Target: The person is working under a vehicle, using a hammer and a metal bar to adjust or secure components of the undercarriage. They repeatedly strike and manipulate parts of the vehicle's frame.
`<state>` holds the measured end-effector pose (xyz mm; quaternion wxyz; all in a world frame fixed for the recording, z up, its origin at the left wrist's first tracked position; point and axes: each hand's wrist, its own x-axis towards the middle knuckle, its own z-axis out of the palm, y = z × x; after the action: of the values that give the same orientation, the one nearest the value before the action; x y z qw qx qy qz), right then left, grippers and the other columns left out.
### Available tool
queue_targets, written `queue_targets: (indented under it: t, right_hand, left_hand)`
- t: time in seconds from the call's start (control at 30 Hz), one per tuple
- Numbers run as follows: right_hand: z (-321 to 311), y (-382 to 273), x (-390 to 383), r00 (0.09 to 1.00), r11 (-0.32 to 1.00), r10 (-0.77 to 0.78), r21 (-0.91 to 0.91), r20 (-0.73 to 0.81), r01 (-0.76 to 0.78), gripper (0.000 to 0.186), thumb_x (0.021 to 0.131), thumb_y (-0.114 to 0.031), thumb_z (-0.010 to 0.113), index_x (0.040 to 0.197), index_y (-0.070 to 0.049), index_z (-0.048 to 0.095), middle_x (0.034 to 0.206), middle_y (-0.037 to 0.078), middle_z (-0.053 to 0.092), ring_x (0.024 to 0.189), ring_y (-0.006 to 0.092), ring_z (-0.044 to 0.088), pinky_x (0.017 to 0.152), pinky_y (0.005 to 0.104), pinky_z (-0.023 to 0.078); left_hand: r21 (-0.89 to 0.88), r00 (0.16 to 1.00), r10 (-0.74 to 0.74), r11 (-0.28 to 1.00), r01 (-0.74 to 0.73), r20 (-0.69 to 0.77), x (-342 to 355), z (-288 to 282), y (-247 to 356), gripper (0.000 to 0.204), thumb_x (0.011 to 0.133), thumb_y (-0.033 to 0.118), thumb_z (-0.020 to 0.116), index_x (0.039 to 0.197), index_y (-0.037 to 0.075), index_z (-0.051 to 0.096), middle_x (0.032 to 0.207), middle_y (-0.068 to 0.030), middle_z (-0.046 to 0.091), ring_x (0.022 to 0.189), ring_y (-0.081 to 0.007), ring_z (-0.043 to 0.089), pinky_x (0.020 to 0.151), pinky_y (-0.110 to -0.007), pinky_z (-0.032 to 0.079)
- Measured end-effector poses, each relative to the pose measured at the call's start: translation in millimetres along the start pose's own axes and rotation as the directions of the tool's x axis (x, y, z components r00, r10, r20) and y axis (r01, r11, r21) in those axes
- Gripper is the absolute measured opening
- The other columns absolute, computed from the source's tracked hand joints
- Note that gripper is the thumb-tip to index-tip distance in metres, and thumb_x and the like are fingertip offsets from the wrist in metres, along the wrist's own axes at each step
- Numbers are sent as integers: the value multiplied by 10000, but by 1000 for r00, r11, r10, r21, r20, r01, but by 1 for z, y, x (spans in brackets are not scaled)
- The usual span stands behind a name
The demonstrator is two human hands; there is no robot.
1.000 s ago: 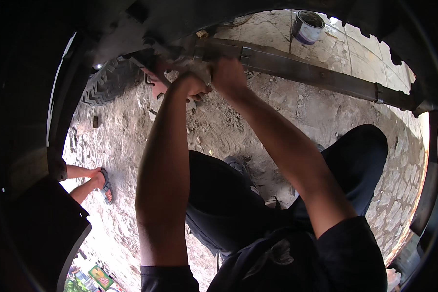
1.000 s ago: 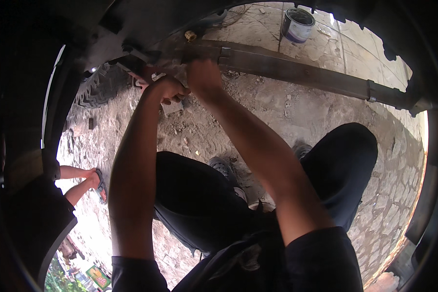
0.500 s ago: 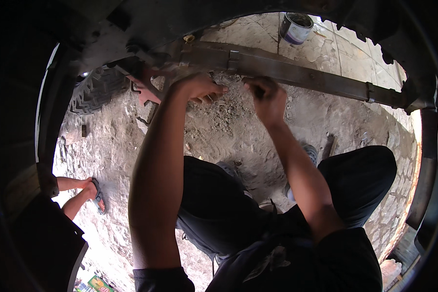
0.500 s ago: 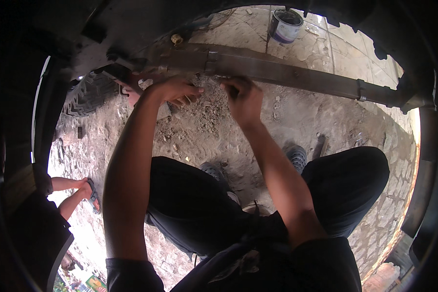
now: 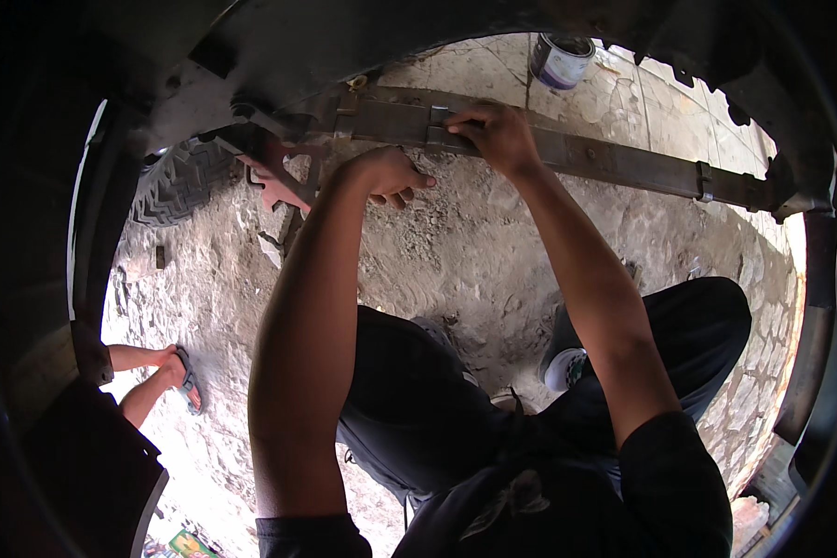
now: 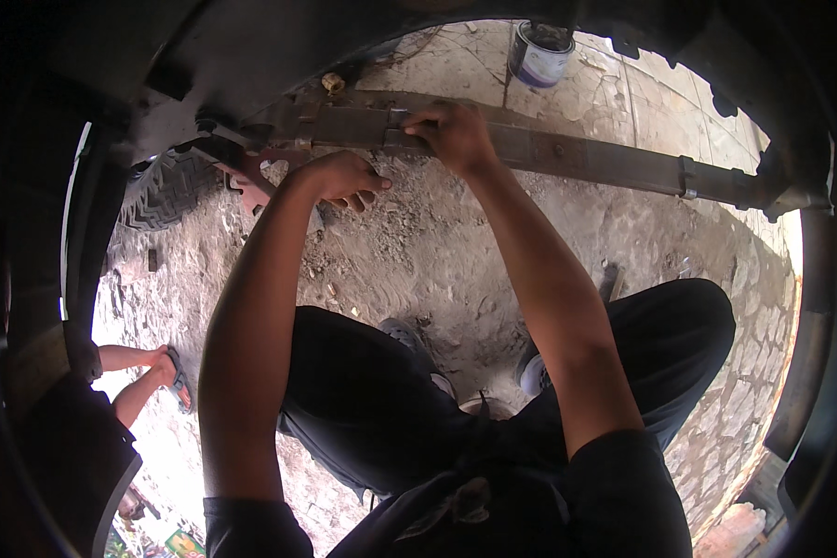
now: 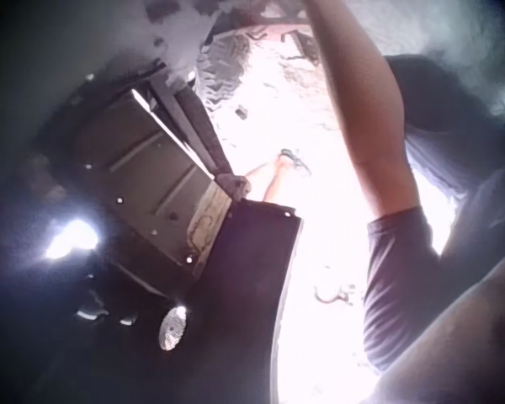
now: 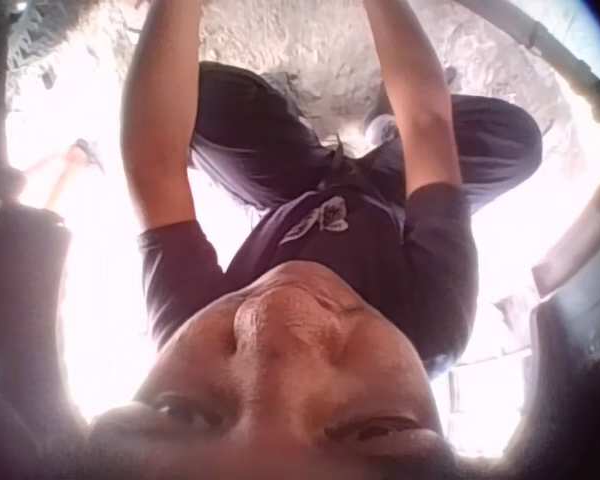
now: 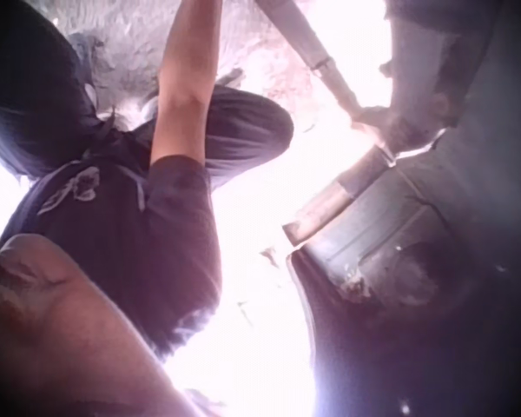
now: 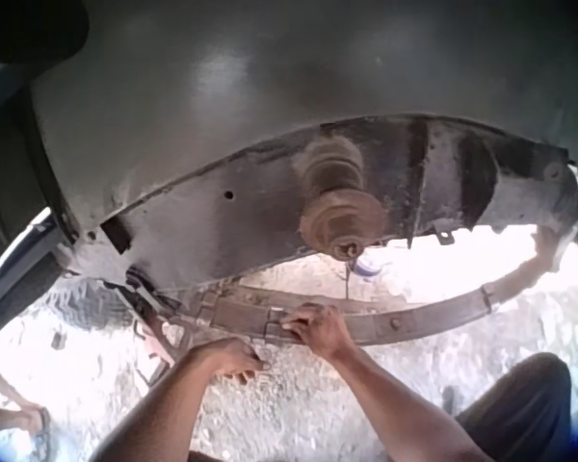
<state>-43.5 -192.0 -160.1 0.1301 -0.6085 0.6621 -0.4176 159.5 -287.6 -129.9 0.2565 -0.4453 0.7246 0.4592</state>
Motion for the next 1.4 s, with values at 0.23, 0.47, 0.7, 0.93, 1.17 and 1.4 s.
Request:
queue_targets:
  t: [0.23,0.47,0.7,0.93,1.17,1.4]
  right_hand:
    - [0,0,3,995,995,-94,-24,39,95,153,861,-147,786,1012,-151,801,980,77,760,927,245,732,850,353,567]
    - [-10,3,6,984,988,-153,-23,88,156,211,840,-67,789,1017,-180,813,1004,61,764,912,218,736,830,335,582]
    - [-5,3,12,987,991,-132,5,89,132,179,846,-68,783,991,-168,816,1001,67,768,914,215,740,841,335,587]
    - [-2,3,14,996,997,-55,55,69,52,157,825,-109,789,962,-180,816,977,77,761,916,255,733,839,376,580]
    - [0,1,1,994,993,-112,42,-8,113,175,836,-159,800,1010,-149,788,985,101,765,927,277,737,843,385,577]
    - [-3,-11,11,993,996,-2,-83,117,12,180,869,-145,784,1047,-116,779,1050,113,752,981,267,724,879,376,563]
  left_hand:
    - [63,999,37,997,-37,-4,8,3,11,532,896,513,771,1157,50,736,974,-72,742,909,-225,743,755,-390,559]
    - [153,999,42,987,-39,-19,4,2,17,508,893,508,774,1153,72,745,1049,-86,751,938,-229,739,788,-397,576]
    - [82,999,-23,996,25,-27,9,-2,-2,543,867,523,797,1180,82,736,1040,-68,739,942,-219,727,812,-395,575]
    - [101,995,-93,990,95,-20,11,-3,1,524,859,495,815,1171,80,743,1029,-70,739,944,-208,721,831,-379,580]
    - [94,1000,-7,996,8,-11,-11,-7,34,494,856,433,833,1159,54,745,1022,-102,744,903,-184,705,765,-345,588]
    - [3,999,14,1000,-14,-33,-20,-7,-10,481,853,415,841,1150,51,737,983,-80,727,824,-166,703,743,-332,595]
